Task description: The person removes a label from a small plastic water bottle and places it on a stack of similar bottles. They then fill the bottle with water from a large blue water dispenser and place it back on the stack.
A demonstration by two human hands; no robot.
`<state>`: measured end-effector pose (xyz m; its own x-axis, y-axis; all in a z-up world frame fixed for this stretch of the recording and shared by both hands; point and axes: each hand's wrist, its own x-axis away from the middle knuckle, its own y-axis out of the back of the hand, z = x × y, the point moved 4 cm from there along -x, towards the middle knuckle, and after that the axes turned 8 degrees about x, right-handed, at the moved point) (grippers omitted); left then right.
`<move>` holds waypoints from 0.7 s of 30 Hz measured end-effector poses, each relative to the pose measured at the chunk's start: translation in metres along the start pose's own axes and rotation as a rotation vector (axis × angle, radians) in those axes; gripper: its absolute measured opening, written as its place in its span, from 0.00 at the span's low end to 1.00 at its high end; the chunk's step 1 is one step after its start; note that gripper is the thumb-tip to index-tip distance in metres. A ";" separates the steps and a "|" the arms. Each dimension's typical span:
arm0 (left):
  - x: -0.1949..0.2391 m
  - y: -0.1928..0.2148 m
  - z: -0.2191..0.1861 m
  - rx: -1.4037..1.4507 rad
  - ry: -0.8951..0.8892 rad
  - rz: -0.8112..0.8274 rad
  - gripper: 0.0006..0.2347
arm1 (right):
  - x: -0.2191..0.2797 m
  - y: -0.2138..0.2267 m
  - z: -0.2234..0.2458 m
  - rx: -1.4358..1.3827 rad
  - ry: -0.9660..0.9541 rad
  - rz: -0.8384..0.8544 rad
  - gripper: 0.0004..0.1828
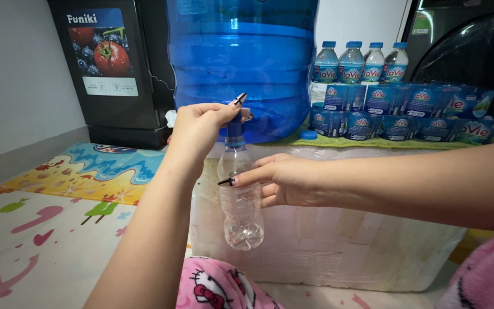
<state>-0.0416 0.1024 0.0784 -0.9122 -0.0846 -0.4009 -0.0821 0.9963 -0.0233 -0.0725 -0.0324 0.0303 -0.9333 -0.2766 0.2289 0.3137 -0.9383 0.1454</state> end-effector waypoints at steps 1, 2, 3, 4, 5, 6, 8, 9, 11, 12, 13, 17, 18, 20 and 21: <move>-0.001 0.000 0.000 0.001 0.001 -0.001 0.12 | 0.000 0.000 0.000 0.001 -0.001 0.000 0.31; -0.002 0.000 0.001 -0.003 0.002 0.000 0.12 | 0.000 0.000 0.000 0.000 0.000 -0.003 0.31; -0.002 -0.001 0.002 -0.007 0.004 0.001 0.12 | -0.001 0.000 0.000 -0.001 0.001 -0.007 0.30; -0.002 -0.001 0.001 -0.007 0.005 0.001 0.12 | -0.001 0.001 -0.001 -0.001 0.000 -0.007 0.30; -0.001 0.000 0.001 -0.006 0.004 0.000 0.12 | -0.002 0.001 -0.001 -0.001 0.001 -0.007 0.30; 0.000 0.000 0.001 -0.006 0.003 -0.002 0.13 | -0.003 0.002 -0.001 0.000 0.002 -0.006 0.30; -0.004 -0.001 0.003 -0.008 0.003 0.000 0.13 | -0.006 0.002 -0.002 -0.003 0.005 0.000 0.30; -0.006 -0.001 0.004 -0.010 0.003 0.002 0.13 | -0.008 0.003 -0.002 -0.005 0.008 0.006 0.29; -0.006 -0.001 0.004 -0.007 0.001 0.001 0.13 | -0.007 0.002 -0.002 -0.011 0.007 0.003 0.28; -0.006 -0.001 0.003 -0.003 -0.003 0.000 0.13 | -0.007 0.002 -0.002 -0.016 0.006 0.000 0.27; -0.006 -0.001 0.004 -0.003 -0.002 0.000 0.13 | -0.007 0.002 -0.002 -0.016 0.004 0.000 0.27; -0.005 -0.002 0.004 -0.004 -0.010 -0.001 0.13 | -0.007 0.001 -0.001 -0.010 0.008 0.001 0.26; -0.004 -0.002 0.003 -0.002 -0.013 -0.003 0.13 | -0.006 0.001 -0.001 -0.008 0.007 0.001 0.26; -0.006 -0.002 0.005 0.001 -0.012 0.003 0.13 | -0.005 0.000 -0.001 -0.009 0.007 -0.002 0.26; -0.007 -0.002 0.005 0.004 -0.014 0.009 0.14 | -0.005 0.000 -0.001 -0.011 0.008 -0.006 0.26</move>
<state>-0.0329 0.1012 0.0767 -0.9073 -0.0753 -0.4138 -0.0723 0.9971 -0.0229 -0.0677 -0.0313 0.0285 -0.9368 -0.2721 0.2200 0.3058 -0.9422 0.1367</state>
